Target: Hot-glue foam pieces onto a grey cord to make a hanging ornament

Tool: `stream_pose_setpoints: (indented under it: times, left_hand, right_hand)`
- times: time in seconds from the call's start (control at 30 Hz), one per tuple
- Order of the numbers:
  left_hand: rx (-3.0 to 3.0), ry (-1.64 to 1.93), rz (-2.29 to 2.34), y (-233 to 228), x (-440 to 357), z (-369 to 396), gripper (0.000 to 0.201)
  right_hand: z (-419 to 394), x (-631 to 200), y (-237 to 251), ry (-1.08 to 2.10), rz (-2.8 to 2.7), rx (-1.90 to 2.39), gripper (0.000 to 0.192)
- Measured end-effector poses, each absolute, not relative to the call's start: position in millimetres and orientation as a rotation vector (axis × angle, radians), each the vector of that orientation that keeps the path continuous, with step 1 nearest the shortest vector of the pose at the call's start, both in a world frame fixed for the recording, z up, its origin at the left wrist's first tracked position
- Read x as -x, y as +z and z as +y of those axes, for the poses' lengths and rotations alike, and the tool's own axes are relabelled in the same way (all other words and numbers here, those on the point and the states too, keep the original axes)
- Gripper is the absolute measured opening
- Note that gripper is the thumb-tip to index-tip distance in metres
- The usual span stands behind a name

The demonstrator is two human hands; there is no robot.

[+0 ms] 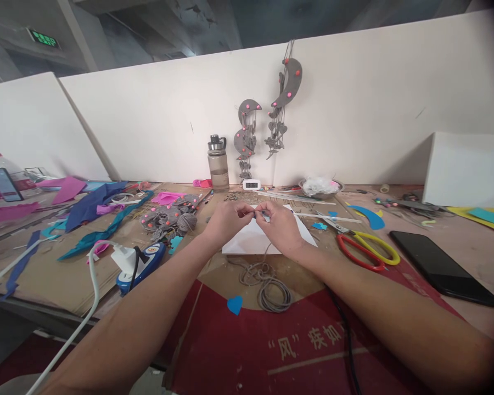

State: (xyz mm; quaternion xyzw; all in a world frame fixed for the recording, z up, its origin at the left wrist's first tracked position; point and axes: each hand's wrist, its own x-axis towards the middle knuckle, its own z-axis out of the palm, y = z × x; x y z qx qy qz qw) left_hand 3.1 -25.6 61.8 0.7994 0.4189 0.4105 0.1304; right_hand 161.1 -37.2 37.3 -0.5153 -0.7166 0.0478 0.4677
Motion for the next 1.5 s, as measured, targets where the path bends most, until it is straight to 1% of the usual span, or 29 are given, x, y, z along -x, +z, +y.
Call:
stream_pose_setpoints:
  times: [0.23,0.33,0.5,0.7,0.93,1.2,1.33,1.43,1.5]
  left_hand:
    - [-2.248,1.099,1.204,59,0,-23,0.017]
    - [-2.232,1.122,1.224,57,-1,-21,0.015]
    - [-2.040,1.215,1.230,53,-3,-19,0.010]
    - [-1.865,1.237,1.227,54,-3,-18,0.010]
    - [-1.732,1.308,1.150,52,0,-13,0.012]
    - [-1.395,1.518,1.113,52,4,-3,0.012]
    - [-1.200,1.616,1.056,54,10,2,0.015]
    - [-1.121,1.642,1.018,53,16,7,0.018]
    - [-1.098,1.643,1.015,52,18,9,0.020]
  right_hand:
    - [-37,-163,35,0.116,-1.809,1.272,0.014]
    - [-37,-163,34,0.140,-1.825,1.224,0.016]
    - [-38,-162,36,0.272,-1.756,1.162,0.032]
    - [-38,-162,35,0.297,-1.758,1.115,0.019]
    - [-38,-161,32,0.297,-1.743,1.080,0.014]
    - [-42,-159,36,0.278,-1.782,1.113,0.013]
    - [-44,-158,35,0.326,-1.811,1.126,0.015]
    - [-46,-159,37,0.367,-1.945,1.015,0.025]
    - [-46,-164,40,0.335,-1.994,0.927,0.032]
